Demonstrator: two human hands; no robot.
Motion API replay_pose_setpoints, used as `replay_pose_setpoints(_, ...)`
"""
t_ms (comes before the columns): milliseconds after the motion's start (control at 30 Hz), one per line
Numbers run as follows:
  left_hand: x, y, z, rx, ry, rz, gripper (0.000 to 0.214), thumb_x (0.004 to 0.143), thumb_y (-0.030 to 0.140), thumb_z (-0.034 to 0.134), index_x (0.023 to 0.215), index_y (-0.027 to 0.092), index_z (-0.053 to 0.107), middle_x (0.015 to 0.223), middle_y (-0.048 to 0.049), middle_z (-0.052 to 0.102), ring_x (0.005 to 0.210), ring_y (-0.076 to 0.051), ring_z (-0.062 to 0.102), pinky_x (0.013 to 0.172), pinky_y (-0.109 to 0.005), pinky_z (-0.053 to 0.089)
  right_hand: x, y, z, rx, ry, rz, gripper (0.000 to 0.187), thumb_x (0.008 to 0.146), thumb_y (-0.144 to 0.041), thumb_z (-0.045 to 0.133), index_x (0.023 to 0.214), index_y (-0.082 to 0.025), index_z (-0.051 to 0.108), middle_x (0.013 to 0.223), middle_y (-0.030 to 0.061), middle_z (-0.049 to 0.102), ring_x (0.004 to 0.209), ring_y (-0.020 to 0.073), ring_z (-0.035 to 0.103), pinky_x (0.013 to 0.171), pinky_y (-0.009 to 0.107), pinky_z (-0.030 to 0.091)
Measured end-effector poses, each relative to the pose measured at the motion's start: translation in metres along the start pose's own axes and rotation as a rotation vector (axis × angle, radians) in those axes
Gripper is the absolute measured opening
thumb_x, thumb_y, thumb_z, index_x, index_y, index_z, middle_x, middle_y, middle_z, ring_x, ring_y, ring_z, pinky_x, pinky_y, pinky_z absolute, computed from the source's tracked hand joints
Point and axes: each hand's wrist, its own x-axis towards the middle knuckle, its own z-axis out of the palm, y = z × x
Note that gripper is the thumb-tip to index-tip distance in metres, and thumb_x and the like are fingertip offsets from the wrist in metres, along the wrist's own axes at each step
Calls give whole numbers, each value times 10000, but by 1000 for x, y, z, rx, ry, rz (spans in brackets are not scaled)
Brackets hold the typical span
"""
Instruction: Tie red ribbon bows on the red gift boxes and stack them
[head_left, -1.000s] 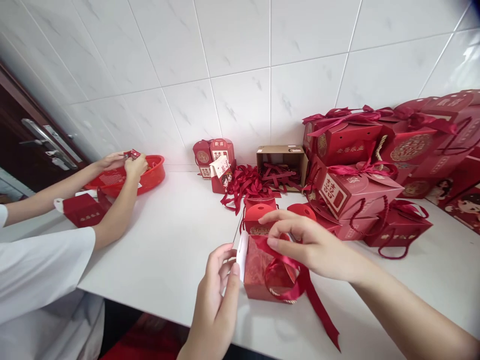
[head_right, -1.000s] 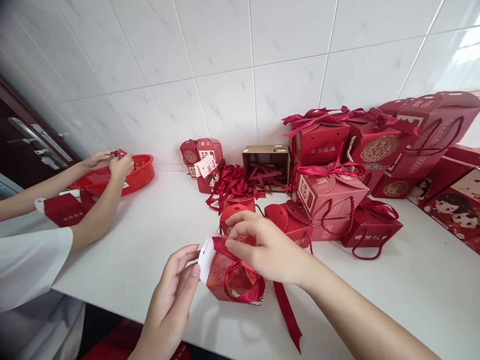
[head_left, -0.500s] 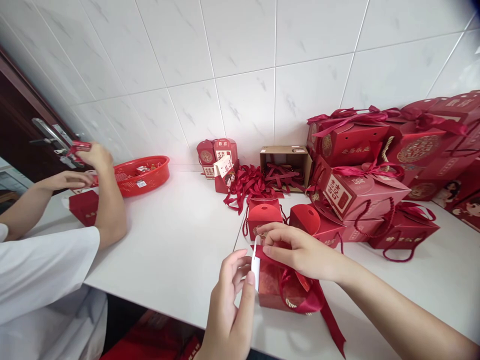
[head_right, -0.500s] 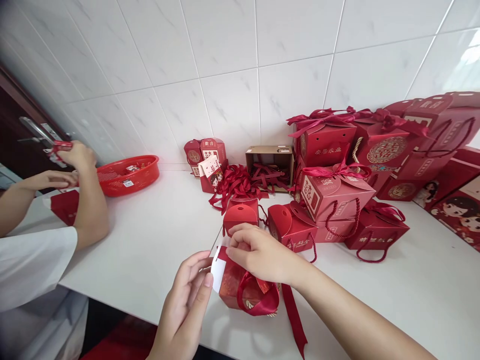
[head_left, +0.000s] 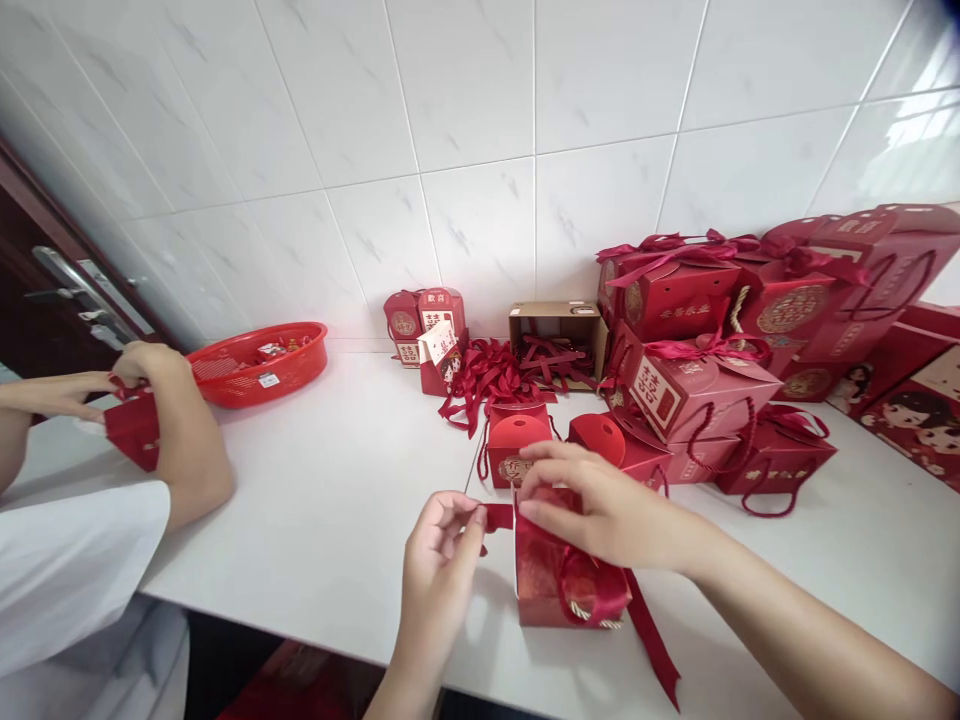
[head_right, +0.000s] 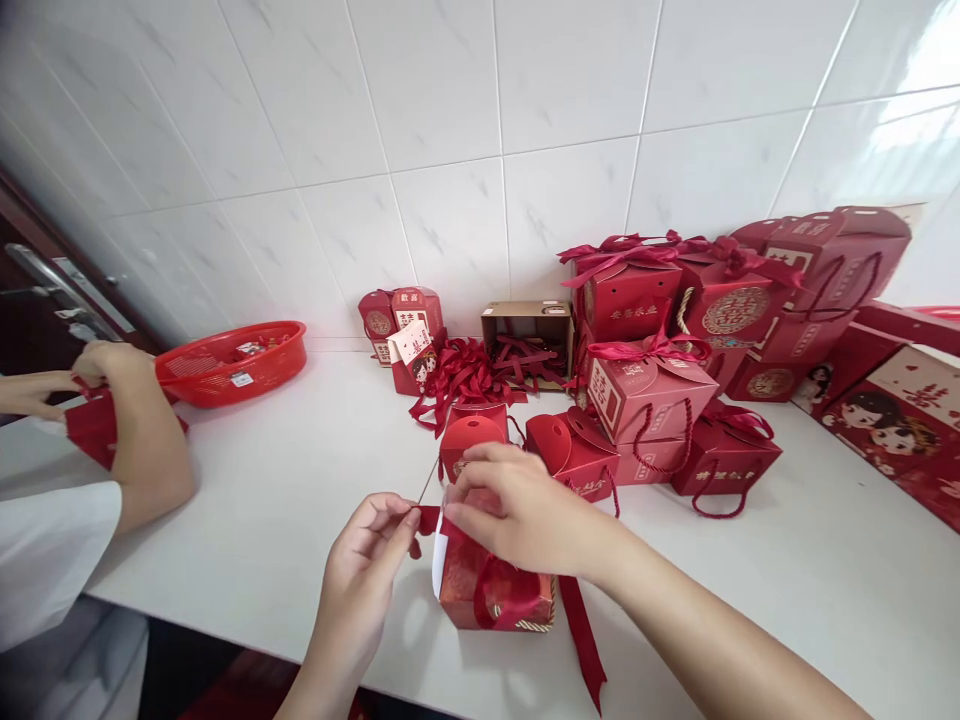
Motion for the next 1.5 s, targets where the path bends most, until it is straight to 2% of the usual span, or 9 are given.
replay_pose_setpoints(167, 17, -48, -75, 483, 150, -44, 270, 729, 396, 596, 932, 222, 560, 806, -52, 660, 726, -237, 620, 675, -353, 488, -46, 2, -48, -109, 220, 130, 179, 896, -402, 531, 928, -252, 624, 1004, 50, 630, 906, 206, 588, 773, 315, 480)
replay_pose_setpoints(267, 23, -63, -103, 737, 248, 68, 224, 721, 384, 561, 864, 216, 599, 908, -115, 658, 936, -333, 597, 870, -495, 436, -77, 18, -47, -157, 191, 310, 202, 882, -436, 542, 907, -254, 627, 904, 45, 653, 773, 203, 599, 652, 301, 478)
replay_pose_setpoints(367, 21, -50, -85, 607, 220, 222, 262, 781, 431, 539, 897, 208, 613, 1060, -124, 625, 1104, -321, 536, 998, -490, 364, -88, 34, -23, -71, 111, 406, 248, 885, -460, 527, 965, -248, 628, 988, 72, 659, 878, 242, 610, 724, 335, 492)
replay_pose_setpoints(600, 17, 1, 0, -35, -437, -77, 315, 864, 516, 492, 883, 213, 571, 910, -34, 620, 841, -172, 593, 727, -258, 472, -67, 48, 14, 396, 59, 354, 301, 866, -494, 551, 872, -194, 527, 892, 45, 588, 832, 180, 574, 760, 320, 486)
replay_pose_setpoints(800, 25, 8, 0, -53, -541, -222, 381, 823, 539, 550, 679, 188, 516, 589, 50, 430, 508, -87, 361, 476, -199, 269, -74, 56, 1, 484, 185, 301, 329, 816, -405, 651, 733, -214, 397, 719, -32, 435, 647, 116, 431, 600, 254, 400)
replay_pose_setpoints(1000, 30, 16, -1, -98, -602, -263, 380, 824, 518, 555, 649, 182, 537, 634, 26, 476, 584, -112, 422, 565, -223, 324, -75, 53, -9, 580, -27, 307, 320, 828, -461, 623, 961, -190, 519, 846, 7, 502, 681, 118, 496, 665, 291, 448)
replay_pose_setpoints(1167, 36, 16, -3, -52, -612, -259, 418, 809, 507, 578, 604, 192, 396, 599, 51, 359, 544, -99, 315, 519, -221, 228, -68, 52, -9, 324, 29, 304, 230, 854, -397, 602, 813, -191, 510, 737, -11, 470, 644, 120, 441, 592, 262, 386)
replay_pose_setpoints(1333, 35, 14, 1, -1, -595, -220, 426, 808, 474, 577, 590, 201, 333, 593, 64, 263, 532, -100, 221, 508, -233, 185, -74, 65, -8, -227, 301, -8, 217, 851, -159, 486, 683, -225, 367, 743, 24, 474, 635, 154, 427, 544, 275, 342)
replay_pose_setpoints(1500, 31, 2, 2, 93, -612, -194, 449, 818, 479, 567, 583, 198, 307, 599, 59, 253, 565, -104, 227, 529, -243, 194, -83, 86, 8, -621, 272, -179, 247, 829, -83, 408, 632, -226, 369, 639, 22, 451, 565, 162, 379, 505, 273, 297)
